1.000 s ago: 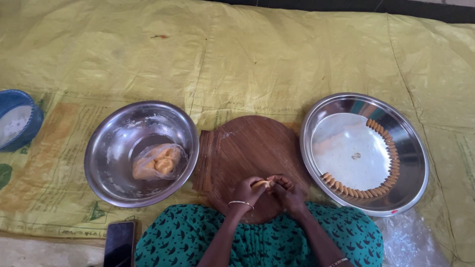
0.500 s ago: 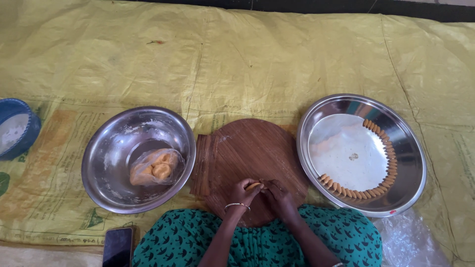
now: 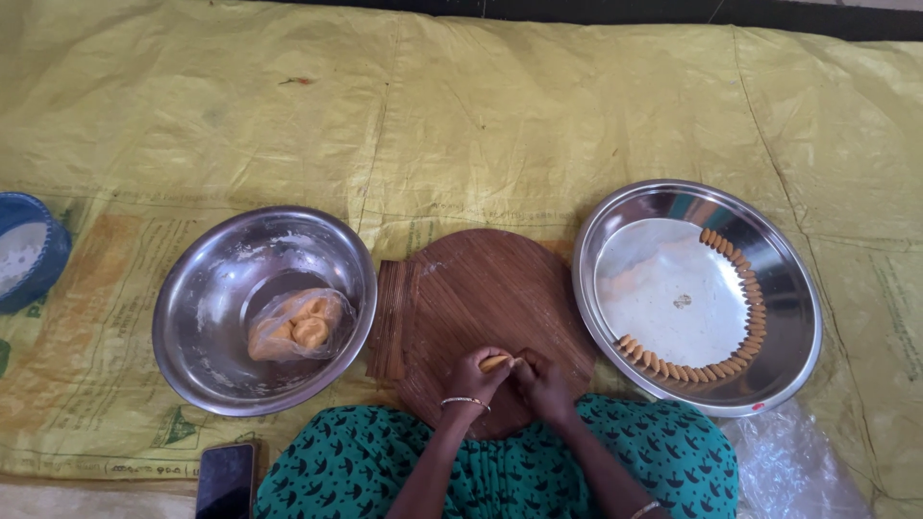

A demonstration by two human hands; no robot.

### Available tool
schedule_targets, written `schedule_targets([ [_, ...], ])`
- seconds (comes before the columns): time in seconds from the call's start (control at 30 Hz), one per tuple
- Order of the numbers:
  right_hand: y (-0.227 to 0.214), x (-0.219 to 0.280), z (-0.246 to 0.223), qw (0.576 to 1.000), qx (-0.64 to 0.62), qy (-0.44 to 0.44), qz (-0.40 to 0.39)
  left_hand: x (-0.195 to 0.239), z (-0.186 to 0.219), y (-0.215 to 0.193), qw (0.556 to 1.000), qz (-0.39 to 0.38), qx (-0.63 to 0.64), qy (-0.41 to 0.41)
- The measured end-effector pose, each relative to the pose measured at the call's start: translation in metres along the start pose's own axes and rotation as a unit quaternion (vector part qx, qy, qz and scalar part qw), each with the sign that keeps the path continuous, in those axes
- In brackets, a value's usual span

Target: The person takes small pieces of dough from a bowl, rolls them into elongated shapes on a wooden board, and then presses them against a ridged wooden tool to create a textured pattern. The finished pieces are placed in a circular arrangement on a metal tray.

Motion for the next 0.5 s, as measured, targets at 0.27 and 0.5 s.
schedule_targets([
  [0.27,-0.003,-0.003,0.006,0.877,-0.409,0.140,-0.208,0.003,0.015,0.013,0.992,0.032,0.060,0.104],
  [0.5,-0.006,0.008,-0.022,0.875,-0.413,0.061,-0.244,0.009,0.043,-0.014,0.907,0.085,-0.327,0.253],
])
Point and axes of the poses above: each hand's wrist, its own x-axis away from the middle knuckle, its own y-axis out of the palm, z = x × y, the point moved 3 cm from there along -x, towards the middle knuckle, and after that the axes turned 14 degrees about y, right-handed, at the moved point
